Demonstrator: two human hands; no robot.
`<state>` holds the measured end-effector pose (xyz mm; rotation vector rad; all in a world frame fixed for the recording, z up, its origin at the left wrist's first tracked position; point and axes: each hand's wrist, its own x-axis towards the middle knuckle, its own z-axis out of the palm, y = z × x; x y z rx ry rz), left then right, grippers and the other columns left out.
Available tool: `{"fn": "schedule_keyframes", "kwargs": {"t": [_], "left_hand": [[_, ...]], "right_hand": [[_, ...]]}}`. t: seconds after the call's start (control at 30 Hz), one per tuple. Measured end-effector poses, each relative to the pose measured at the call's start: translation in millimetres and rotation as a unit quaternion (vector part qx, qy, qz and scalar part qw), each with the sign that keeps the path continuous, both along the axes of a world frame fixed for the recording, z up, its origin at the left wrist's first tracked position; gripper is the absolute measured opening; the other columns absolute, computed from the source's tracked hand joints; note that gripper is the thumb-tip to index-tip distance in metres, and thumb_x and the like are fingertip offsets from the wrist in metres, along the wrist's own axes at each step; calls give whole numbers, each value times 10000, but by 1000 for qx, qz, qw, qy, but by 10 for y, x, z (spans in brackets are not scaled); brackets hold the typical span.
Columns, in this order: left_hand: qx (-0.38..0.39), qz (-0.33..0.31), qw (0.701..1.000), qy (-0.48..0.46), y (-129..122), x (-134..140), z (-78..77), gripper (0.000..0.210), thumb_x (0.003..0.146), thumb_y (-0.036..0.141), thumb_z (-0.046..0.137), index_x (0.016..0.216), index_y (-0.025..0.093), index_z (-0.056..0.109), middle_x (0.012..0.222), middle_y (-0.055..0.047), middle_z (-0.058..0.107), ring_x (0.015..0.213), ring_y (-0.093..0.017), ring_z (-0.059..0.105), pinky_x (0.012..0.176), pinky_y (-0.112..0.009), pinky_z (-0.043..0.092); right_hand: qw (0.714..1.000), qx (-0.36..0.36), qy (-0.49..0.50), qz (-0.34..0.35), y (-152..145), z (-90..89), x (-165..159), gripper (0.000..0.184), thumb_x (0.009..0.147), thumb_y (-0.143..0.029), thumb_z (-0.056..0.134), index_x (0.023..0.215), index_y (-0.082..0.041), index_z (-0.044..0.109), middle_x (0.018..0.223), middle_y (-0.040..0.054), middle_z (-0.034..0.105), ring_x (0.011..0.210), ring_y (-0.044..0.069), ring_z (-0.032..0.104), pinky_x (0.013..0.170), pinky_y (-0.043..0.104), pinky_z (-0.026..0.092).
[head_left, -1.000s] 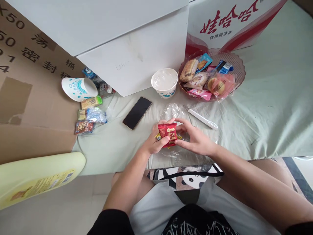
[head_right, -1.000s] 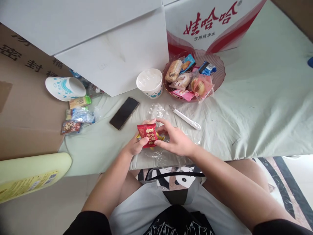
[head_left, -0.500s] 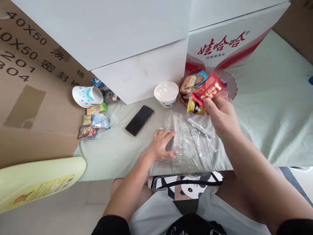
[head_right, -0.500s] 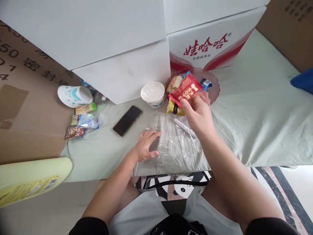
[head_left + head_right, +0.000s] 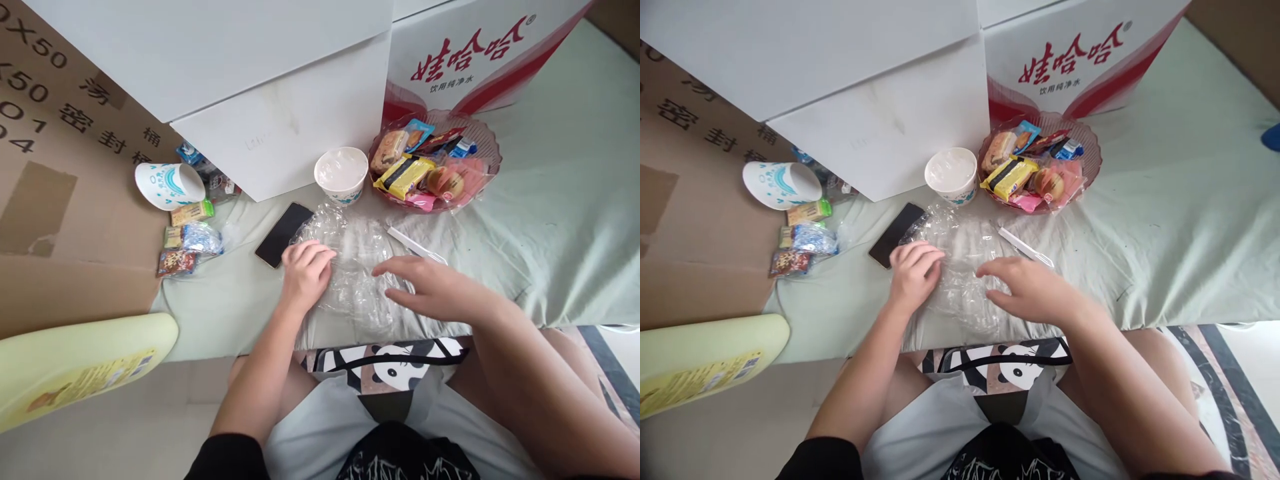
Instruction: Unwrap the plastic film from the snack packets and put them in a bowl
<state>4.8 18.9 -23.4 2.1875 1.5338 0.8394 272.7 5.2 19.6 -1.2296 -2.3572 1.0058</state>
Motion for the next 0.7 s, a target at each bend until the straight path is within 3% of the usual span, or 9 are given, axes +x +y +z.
{"fn": "schedule_keyframes", "kwargs": {"t": [0.1,0.17,0.23,0.3,0.4,0.47,0.57,0.63,0.7], "left_hand": [[66,72,995,-21,-120,14,58,136,851,205,657,886,280,765,997,-84,731,1096,-331,639,1073,-538,356],[62,1,998,-7,-299,89,99,138,855,281,688,969,266,763,1029,-96,729,1054,-323,652,1038,-518,414],[-10,-150,988,30,-497,181,128,435,794,436,772,1181,242,721,1209,-123,712,1200,-362,616,1093,-534,415],[-95,-235,964,78,-636,242,137,769,691,541,848,1363,240,624,1452,-145,604,1413,-423,466,1182,-604,336],[-166,-254,949,85,-659,216,127,528,797,404,798,1292,271,674,1488,-107,599,1474,-398,429,1193,-626,340],[-184,-236,954,23,-583,140,130,204,914,296,656,1086,257,759,1320,-95,714,1355,-343,579,1133,-559,444],[-210,-129,955,-168,-457,19,173,227,965,328,580,895,221,767,1093,-102,783,1094,-278,724,998,-465,553],[-243,-40,906,-344,-406,-29,221,249,932,422,637,844,209,732,999,-83,788,982,-253,747,918,-434,592],[-290,13,825,-484,-380,-44,269,282,855,473,725,798,201,679,910,-51,777,901,-233,754,839,-409,619]], "right_hand": [[997,-8,-74,32,-76,-133,-37,318,889,-238,572,1173,-223,714,1191,112,740,1105,307,706,964,493,563],[995,-7,-96,20,-104,-168,-68,326,918,-247,548,1196,-198,710,1207,137,726,1098,315,709,956,497,567],[994,-7,-105,1,-112,-166,-84,337,940,-270,533,1210,-167,707,1201,161,724,1082,321,717,942,490,574],[994,-3,-103,-23,-111,-146,-76,363,950,-294,528,1236,-147,696,1202,176,728,1060,326,727,931,498,580],[999,10,-45,-9,-102,-112,-19,392,960,-318,526,1297,-173,662,1224,152,730,1073,299,729,947,480,587],[999,20,15,35,-94,-104,33,402,953,-322,549,1327,-205,642,1277,126,713,1160,271,702,1003,454,573],[995,31,53,73,-82,-137,90,538,881,-387,681,1393,-241,602,1434,121,629,1356,296,579,1128,518,487],[996,33,38,73,-74,-189,94,723,789,-445,784,1451,-261,558,1532,123,548,1465,353,455,1183,609,395],[997,46,28,63,-63,-247,74,764,748,-444,816,1447,-271,560,1561,116,521,1514,395,370,1193,671,332]]}}
